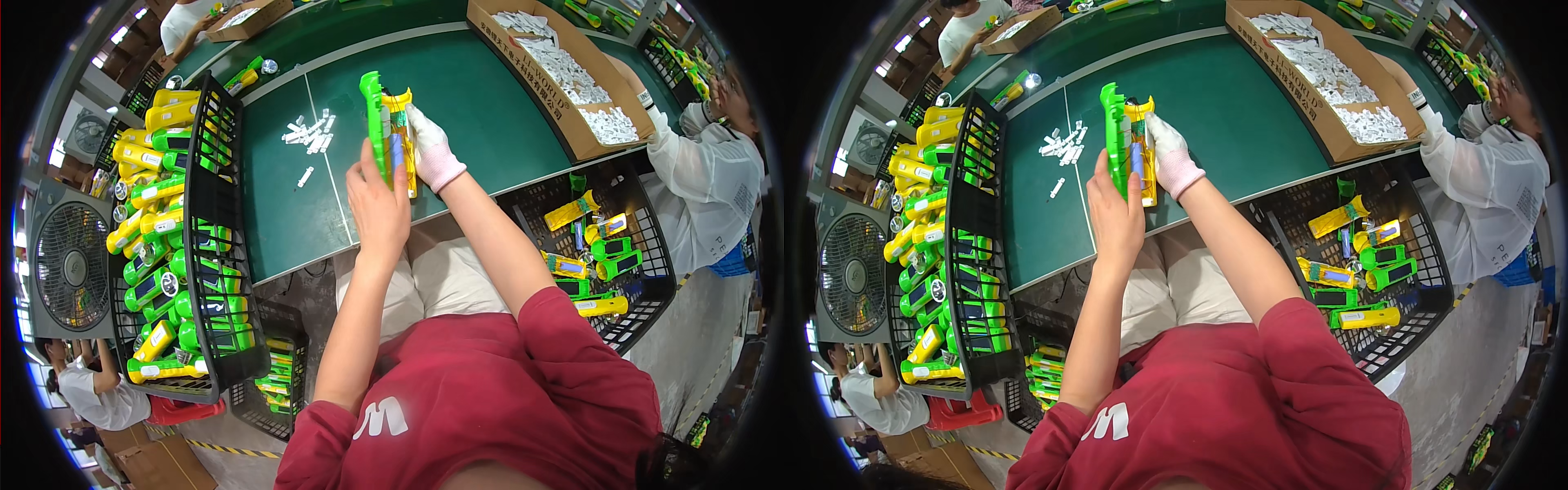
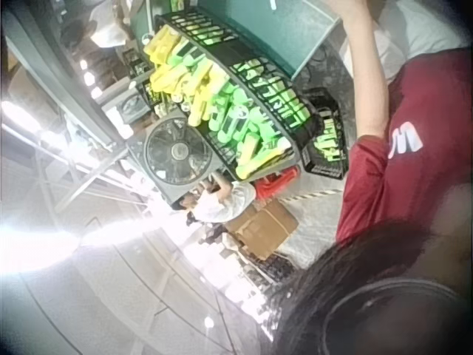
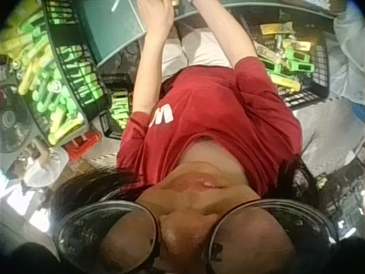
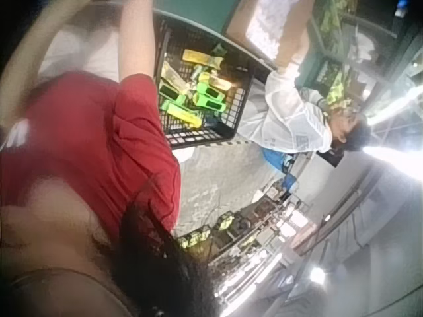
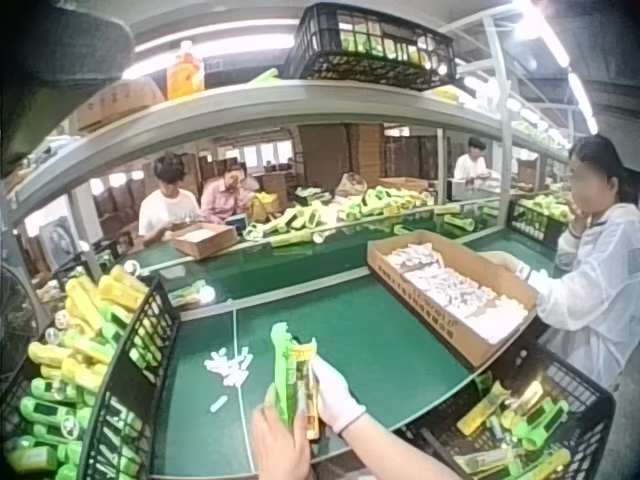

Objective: The person assembles solar-powered flashlights by hand, fitting internal circuits, solar panels, and plastic components into flashlight casings, then securing the lens covers.

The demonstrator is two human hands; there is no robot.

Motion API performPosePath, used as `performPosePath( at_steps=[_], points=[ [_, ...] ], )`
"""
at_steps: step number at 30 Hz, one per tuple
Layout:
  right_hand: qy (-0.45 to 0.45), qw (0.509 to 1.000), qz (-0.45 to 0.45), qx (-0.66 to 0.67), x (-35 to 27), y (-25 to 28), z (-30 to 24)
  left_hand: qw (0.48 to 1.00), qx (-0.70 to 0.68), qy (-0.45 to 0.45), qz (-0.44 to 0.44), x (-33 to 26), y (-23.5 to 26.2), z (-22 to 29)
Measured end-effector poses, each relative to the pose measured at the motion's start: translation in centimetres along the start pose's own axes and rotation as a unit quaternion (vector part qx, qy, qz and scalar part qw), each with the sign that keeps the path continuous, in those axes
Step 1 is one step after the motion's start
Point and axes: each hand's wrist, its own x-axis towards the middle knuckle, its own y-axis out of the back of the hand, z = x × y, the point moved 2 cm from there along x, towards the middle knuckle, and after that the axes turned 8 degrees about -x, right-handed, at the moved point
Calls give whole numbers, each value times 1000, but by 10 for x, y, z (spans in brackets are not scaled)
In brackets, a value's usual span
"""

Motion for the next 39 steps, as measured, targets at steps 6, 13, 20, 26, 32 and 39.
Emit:
performPosePath(
  at_steps=[6, 13, 20, 26, 32, 39],
  points=[
    [4, 999, 28, -26, -2, 1, 2, 998, 28, -3, -52, -1, -12, 8],
    [18, 999, 24, -34, 2, 5, 5, 990, 136, 21, -17, -3, -13, 11],
    [15, 999, 33, -23, 1, 4, 5, 989, 149, 16, 6, -5, -12, 8],
    [2, 999, 14, -44, 1, 4, 1, 988, 143, 48, -34, -8, -11, 17],
    [-4, 998, 45, -42, -4, -3, -3, 984, 162, 23, -73, -5, -12, 13],
    [16, 989, -12, -146, -8, -8, -10, 990, 95, -67, -84, -5, -8, 9]
  ],
)
